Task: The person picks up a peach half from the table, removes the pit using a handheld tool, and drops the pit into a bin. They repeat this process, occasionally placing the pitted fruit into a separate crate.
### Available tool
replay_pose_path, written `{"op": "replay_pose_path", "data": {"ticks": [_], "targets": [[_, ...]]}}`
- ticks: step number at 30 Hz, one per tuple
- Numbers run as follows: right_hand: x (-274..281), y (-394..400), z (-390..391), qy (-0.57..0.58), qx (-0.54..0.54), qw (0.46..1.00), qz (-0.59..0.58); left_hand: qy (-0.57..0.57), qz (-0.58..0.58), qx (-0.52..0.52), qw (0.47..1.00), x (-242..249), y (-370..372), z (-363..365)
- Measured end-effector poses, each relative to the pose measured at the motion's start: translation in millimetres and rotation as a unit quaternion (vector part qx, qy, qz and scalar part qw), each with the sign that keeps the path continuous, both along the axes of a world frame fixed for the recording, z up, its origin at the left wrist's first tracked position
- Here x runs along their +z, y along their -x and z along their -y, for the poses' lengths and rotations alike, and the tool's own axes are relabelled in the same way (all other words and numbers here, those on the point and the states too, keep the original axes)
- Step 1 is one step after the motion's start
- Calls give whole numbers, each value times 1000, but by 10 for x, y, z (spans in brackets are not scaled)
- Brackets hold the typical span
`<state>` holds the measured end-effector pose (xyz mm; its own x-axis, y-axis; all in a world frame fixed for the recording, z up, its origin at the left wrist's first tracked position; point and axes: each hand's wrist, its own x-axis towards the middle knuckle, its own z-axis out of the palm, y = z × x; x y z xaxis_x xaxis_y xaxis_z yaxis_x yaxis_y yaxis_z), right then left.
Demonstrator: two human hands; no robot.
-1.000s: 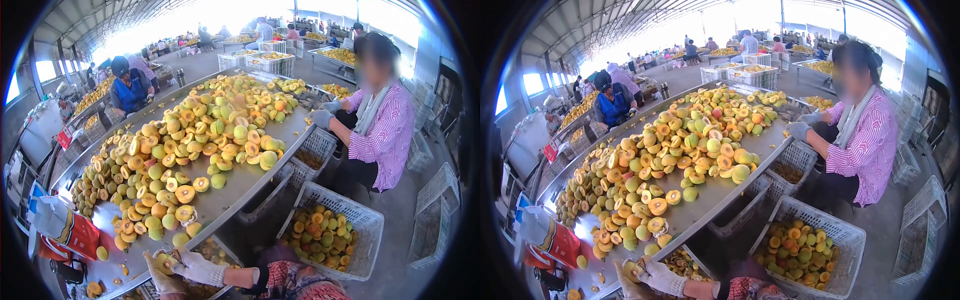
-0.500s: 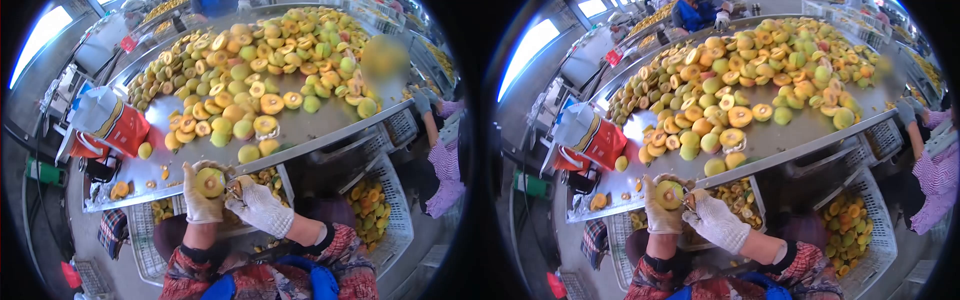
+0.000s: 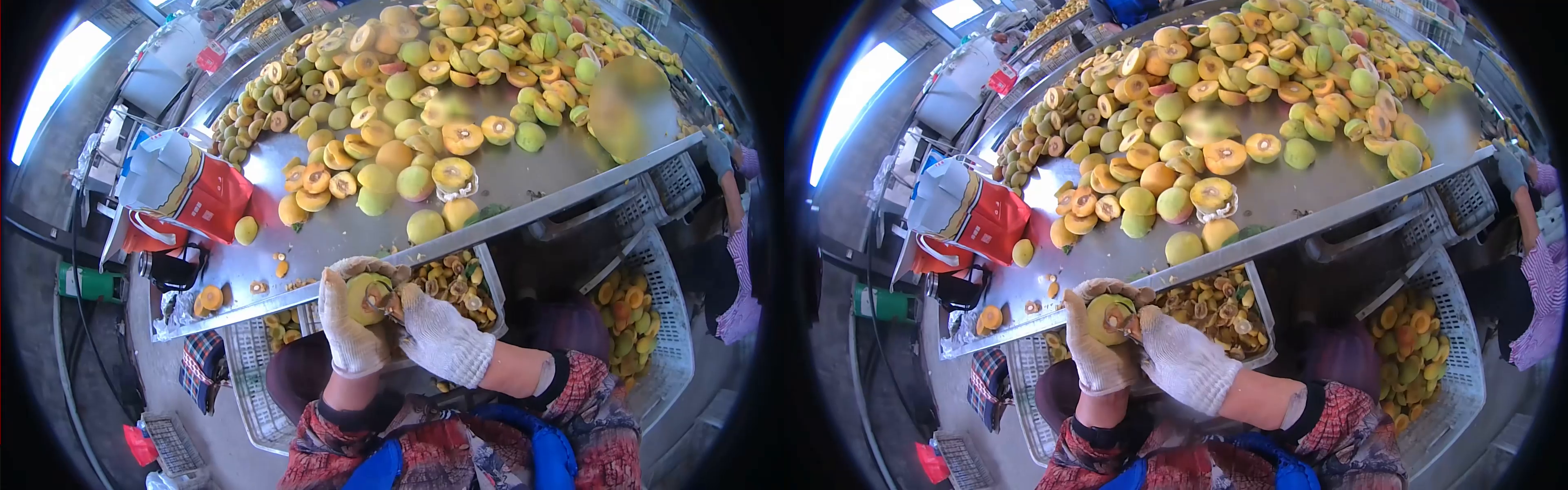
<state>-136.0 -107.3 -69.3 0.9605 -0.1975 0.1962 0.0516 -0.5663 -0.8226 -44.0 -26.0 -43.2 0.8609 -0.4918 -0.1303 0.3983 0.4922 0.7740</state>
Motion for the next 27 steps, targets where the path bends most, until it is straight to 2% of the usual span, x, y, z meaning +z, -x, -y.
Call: {"op": "replay_pose_path", "data": {"ticks": [6, 7, 9, 12, 20, 23, 27], "targets": [[125, 31, -44, -81, 22, 994, -63, -66, 73, -10, 995, -35, 10, -126], [102, 46, -66, -87, 20, 995, -47, -30, 64, -11, 997, -28, 27, -151], [57, 53, -97, -94, 15, 995, -11, -78, 113, -7, 990, -62, 28, -174], [113, 71, -100, -99, 44, 990, -89, -116, 137, -2, 984, -69, 48, -243], [-46, 74, -210, -118, 35, 992, -35, -164, 271, 26, 948, -112, 92, -305], [-35, 93, -241, -137, 41, 988, -66, -183, 272, 18, 944, -118, 110, -340], [8, 114, -226, -132, 67, 984, -96, -156, 199, -59, 966, -45, 37, -324]]}}
